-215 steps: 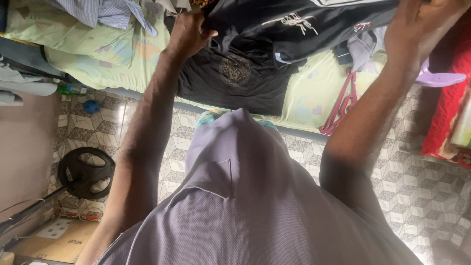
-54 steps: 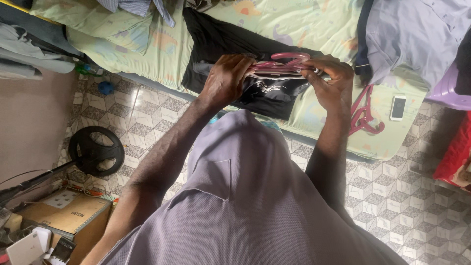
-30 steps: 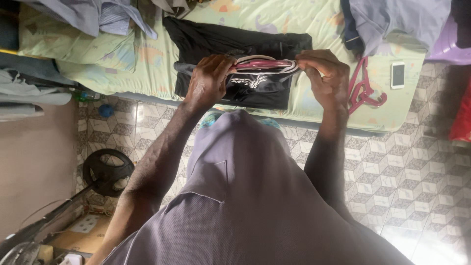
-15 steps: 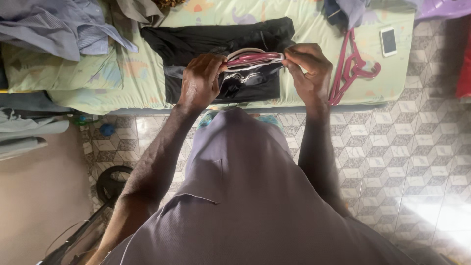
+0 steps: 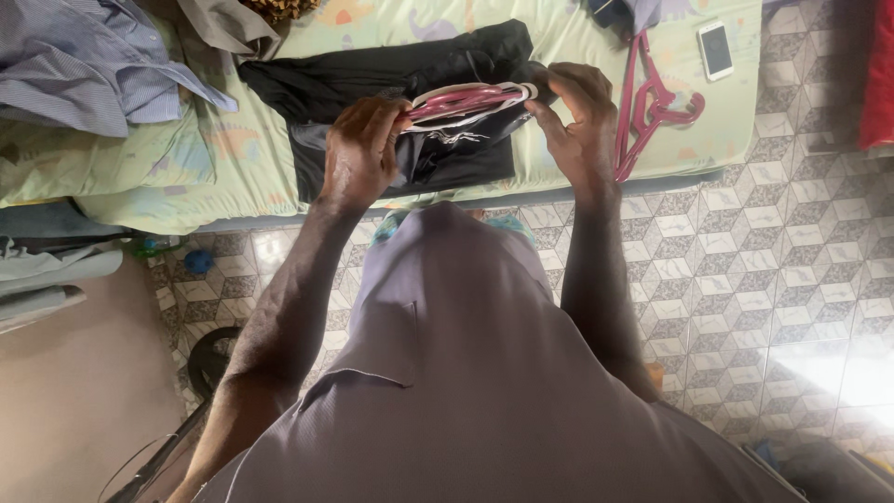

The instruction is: The person places a black jersey onto a pink plastic hanger by hand and then sets the garment down on a bed.

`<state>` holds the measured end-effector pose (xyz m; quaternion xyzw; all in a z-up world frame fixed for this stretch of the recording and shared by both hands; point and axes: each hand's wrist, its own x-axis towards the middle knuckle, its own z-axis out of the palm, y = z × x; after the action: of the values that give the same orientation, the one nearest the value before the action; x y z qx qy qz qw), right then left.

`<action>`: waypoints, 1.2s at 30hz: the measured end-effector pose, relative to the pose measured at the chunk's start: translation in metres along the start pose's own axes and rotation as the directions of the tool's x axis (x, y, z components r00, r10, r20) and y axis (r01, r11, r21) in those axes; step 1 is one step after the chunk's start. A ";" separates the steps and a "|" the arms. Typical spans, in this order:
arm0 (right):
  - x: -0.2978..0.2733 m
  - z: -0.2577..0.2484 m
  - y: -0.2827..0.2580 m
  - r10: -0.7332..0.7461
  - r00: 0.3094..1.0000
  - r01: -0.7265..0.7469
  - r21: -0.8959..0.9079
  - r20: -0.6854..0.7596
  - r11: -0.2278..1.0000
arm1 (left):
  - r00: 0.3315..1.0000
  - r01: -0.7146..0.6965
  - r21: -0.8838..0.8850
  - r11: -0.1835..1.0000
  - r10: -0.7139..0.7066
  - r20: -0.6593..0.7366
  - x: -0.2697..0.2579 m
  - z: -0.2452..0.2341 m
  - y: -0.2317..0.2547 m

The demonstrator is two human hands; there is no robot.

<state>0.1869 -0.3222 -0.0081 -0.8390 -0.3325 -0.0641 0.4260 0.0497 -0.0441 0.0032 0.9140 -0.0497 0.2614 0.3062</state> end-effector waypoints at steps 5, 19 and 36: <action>-0.008 0.004 0.016 0.050 0.998 -0.051 -0.035 -0.046 0.998 | 1.000 -0.021 0.014 1.000 0.021 -0.015 0.007 -0.003 0.010; -0.033 0.053 0.112 0.490 0.872 -0.451 0.397 0.003 0.800 | 0.971 -0.176 0.138 0.975 0.195 -0.139 0.048 0.026 0.033; -0.005 -0.052 0.326 0.114 0.711 -0.640 0.706 0.694 -0.305 | 0.987 -0.116 -0.145 0.983 0.097 -0.127 0.065 0.105 0.207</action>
<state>0.3915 -0.5002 -0.1963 -0.2813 -0.0286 0.5012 0.8179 0.1009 -0.2682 0.0761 0.8666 -0.1000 0.3273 0.3631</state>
